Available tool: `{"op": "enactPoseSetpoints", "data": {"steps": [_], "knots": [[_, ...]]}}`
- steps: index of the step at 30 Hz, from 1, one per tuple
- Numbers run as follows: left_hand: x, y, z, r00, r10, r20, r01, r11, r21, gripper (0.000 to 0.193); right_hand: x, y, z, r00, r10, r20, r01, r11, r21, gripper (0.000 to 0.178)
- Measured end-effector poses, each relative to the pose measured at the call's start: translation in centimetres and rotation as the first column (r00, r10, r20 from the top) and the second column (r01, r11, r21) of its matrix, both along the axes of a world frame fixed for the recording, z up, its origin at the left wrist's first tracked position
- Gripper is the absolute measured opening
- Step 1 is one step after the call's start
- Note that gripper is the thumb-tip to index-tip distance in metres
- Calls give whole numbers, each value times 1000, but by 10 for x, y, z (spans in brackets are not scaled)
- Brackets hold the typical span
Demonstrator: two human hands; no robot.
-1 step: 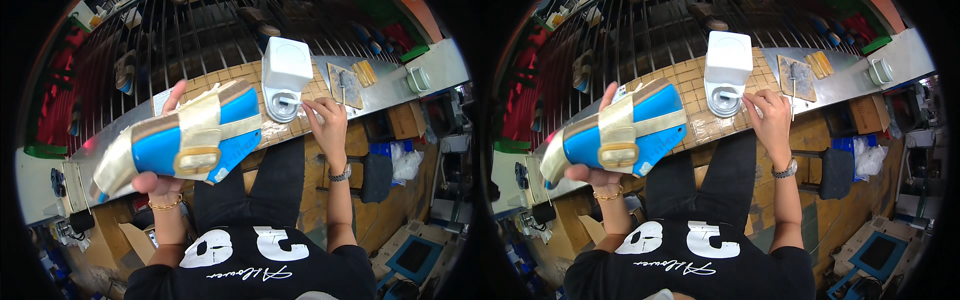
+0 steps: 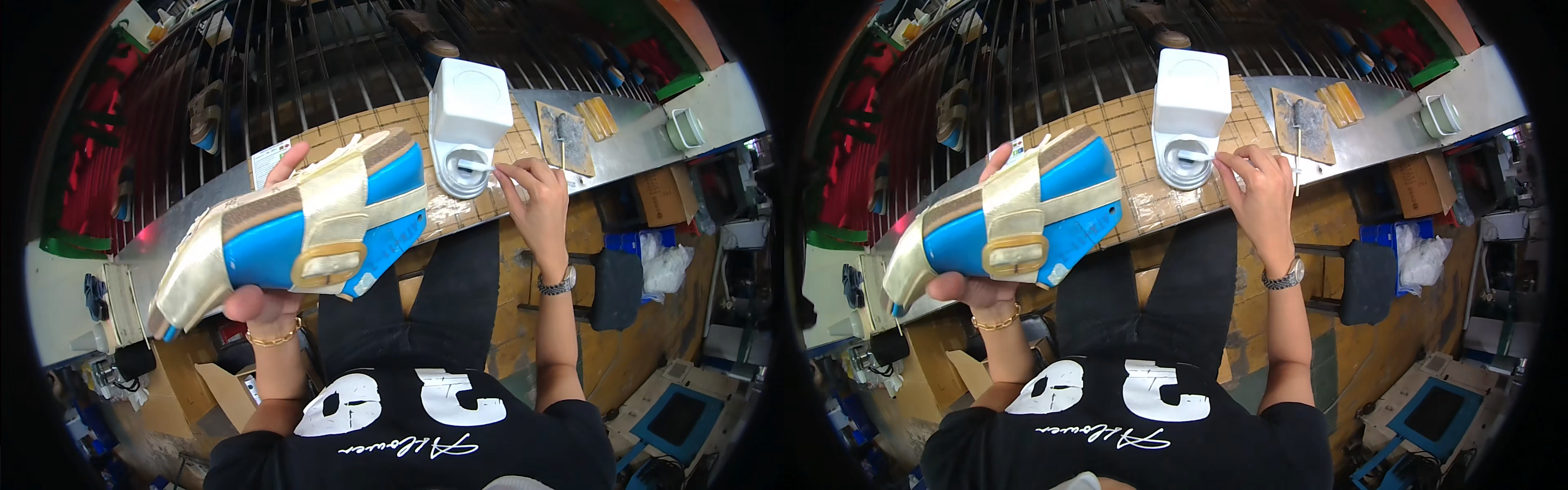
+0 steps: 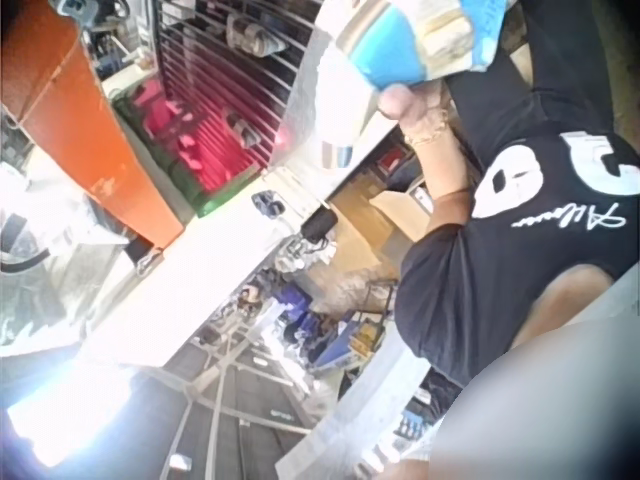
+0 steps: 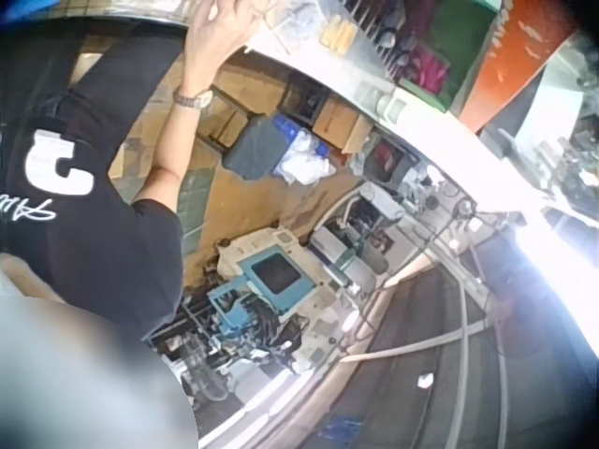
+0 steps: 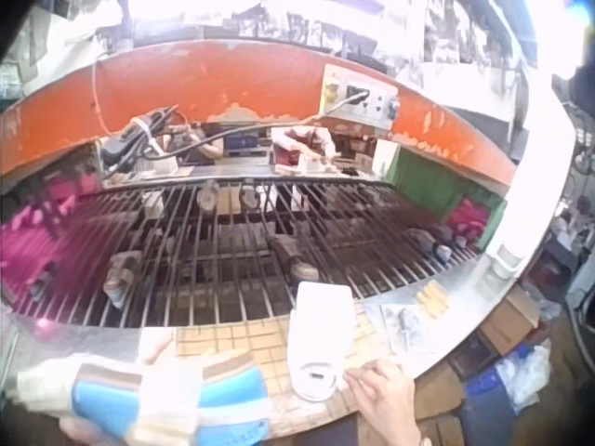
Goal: The person holds a pair of sandals and repeatedly applies glue to the sole using a brush. They dip the brush into a container of glue and spread it across the sole surface multiple times.
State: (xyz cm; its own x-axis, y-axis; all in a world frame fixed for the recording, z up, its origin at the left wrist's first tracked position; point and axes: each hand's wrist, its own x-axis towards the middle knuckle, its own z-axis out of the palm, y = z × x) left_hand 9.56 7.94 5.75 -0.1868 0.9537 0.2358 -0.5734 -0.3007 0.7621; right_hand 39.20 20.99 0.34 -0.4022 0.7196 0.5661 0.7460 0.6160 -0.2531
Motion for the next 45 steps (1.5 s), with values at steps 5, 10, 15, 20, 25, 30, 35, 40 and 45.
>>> {"op": "enactPoseSetpoints", "data": {"steps": [5,10,15,20,25,30,35,40,45], "knots": [[21,-10,12,939,169,-301,-210,971,-111,121,2,-3,-2,976,-120,-183,75,969,-235,18],[44,-20,-21,739,274,-615,-381,923,-47,116,17,4,-16,898,-268,-350,-58,716,-696,32],[47,-14,-81,724,346,-596,-358,928,103,99,25,12,-2,894,-219,-390,-175,631,-756,28],[51,-6,-98,379,569,-730,-438,805,401,71,15,3,57,908,154,-389,-195,978,-70,22],[56,12,-72,114,763,-637,-336,633,698,61,-14,-38,91,836,296,-463,-265,955,132,26],[57,13,-54,67,787,-614,-303,602,739,59,-27,-61,102,820,295,-490,-349,937,-19,25],[55,16,-50,22,824,-566,-263,551,792,58,-34,-54,104,836,329,-438,-349,936,37,24],[55,12,-45,50,801,-596,-216,592,777,55,-36,-45,109,862,335,-381,-316,942,115,22],[54,-9,-40,147,566,-811,-148,824,547,68,-37,-41,116,871,341,-353,-293,938,184,23]]}}
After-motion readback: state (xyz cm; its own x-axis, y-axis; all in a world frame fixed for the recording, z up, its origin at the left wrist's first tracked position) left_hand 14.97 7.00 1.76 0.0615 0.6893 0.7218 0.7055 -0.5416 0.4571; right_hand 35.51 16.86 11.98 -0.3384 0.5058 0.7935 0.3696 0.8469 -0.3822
